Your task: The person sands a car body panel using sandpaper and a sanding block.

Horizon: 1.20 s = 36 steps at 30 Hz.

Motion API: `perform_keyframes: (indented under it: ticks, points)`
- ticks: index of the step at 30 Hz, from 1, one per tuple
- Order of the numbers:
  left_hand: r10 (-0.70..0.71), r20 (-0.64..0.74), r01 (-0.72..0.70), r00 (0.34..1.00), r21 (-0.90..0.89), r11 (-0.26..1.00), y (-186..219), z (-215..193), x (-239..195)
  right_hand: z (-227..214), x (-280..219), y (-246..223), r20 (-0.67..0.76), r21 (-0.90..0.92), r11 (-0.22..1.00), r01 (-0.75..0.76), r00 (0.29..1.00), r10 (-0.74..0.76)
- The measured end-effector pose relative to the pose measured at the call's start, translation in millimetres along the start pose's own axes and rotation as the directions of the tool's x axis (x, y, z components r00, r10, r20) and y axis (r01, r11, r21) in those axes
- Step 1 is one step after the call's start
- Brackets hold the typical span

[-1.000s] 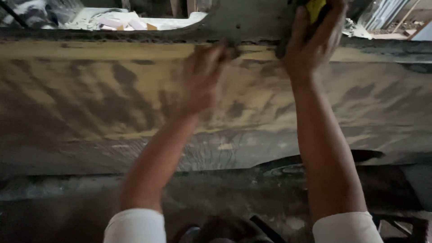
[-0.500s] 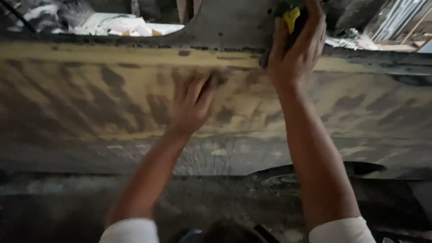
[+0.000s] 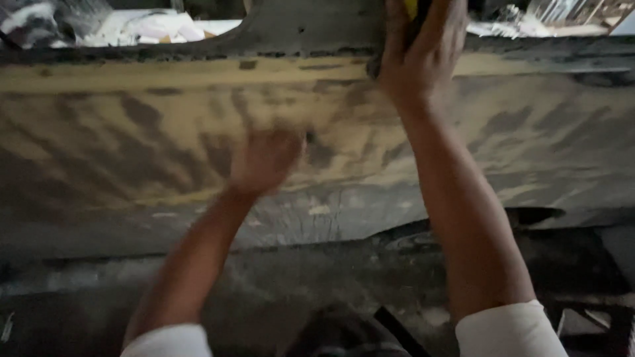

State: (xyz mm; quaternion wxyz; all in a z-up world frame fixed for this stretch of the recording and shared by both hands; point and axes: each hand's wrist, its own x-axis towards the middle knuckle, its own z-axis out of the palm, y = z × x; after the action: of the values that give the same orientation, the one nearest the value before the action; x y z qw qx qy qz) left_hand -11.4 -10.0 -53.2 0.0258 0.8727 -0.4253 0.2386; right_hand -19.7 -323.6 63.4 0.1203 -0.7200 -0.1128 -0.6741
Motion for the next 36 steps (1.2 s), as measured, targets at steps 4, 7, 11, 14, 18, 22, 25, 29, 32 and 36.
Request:
perform_keyframes:
  ticks: [4, 7, 11, 14, 18, 22, 25, 29, 32, 36]
  points:
    - [0.121, -0.421, -0.092, 0.899, 0.088, 0.992, 20.9, -20.8, 46.8, -3.7, -5.1, 2.5, 0.101, -0.067, 0.995, -0.077, 0.991, 0.083]
    - [0.279, -0.344, -0.273, 0.896, 0.066, 0.960, 49.3, 36.2, 31.1, -2.4, -8.7, 9.9, 0.080, -0.001, 0.997, -0.075, 0.994, 0.075]
    - [0.418, -0.139, -0.438, 0.898, -0.181, 0.881, 39.5, 87.2, -34.3, 1.0, -5.0, 4.8, 0.021, 0.009, 0.997, -0.071, 0.997, 0.071]
    - [0.370, -0.020, -0.367, 0.929, -0.200, 0.909, -2.6, 67.5, -58.3, 1.0, -3.9, 2.2, -0.012, 0.024, 0.999, -0.043, 0.999, 0.043]
    - [-0.005, 0.005, 0.005, 1.000, -0.049, 0.999, 6.7, -59.9, 8.8, 0.5, -8.3, 0.2, 0.046, -0.085, 0.986, -0.146, 0.988, 0.150]
    - [0.203, -0.341, -0.145, 0.918, 0.190, 0.971, 34.8, -19.5, 38.4, 4.7, -17.6, 21.9, 0.041, -0.026, 0.995, -0.095, 0.994, 0.096]
    - [0.190, 0.150, -0.137, 0.970, -0.305, 0.942, 48.3, 39.4, 13.2, 5.3, -16.9, 25.4, 0.038, -0.022, 0.999, -0.036, 0.999, 0.037]
    - [0.367, -0.152, -0.397, 0.918, -0.306, 0.865, -9.1, 109.7, -71.7, 5.0, -15.8, 18.5, 0.058, -0.033, 0.994, -0.106, 0.992, 0.108]
    - [0.329, 0.160, -0.301, 0.931, -0.177, 0.937, -32.5, 39.2, -60.7, 8.2, -13.7, 13.1, 0.045, -0.006, 0.993, -0.121, 0.992, 0.122]
    - [0.073, -0.398, -0.085, 0.915, -0.013, 0.996, -18.5, -40.4, 2.1, 1.6, -11.6, 11.7, 0.024, -0.026, 0.995, -0.093, 0.995, 0.094]
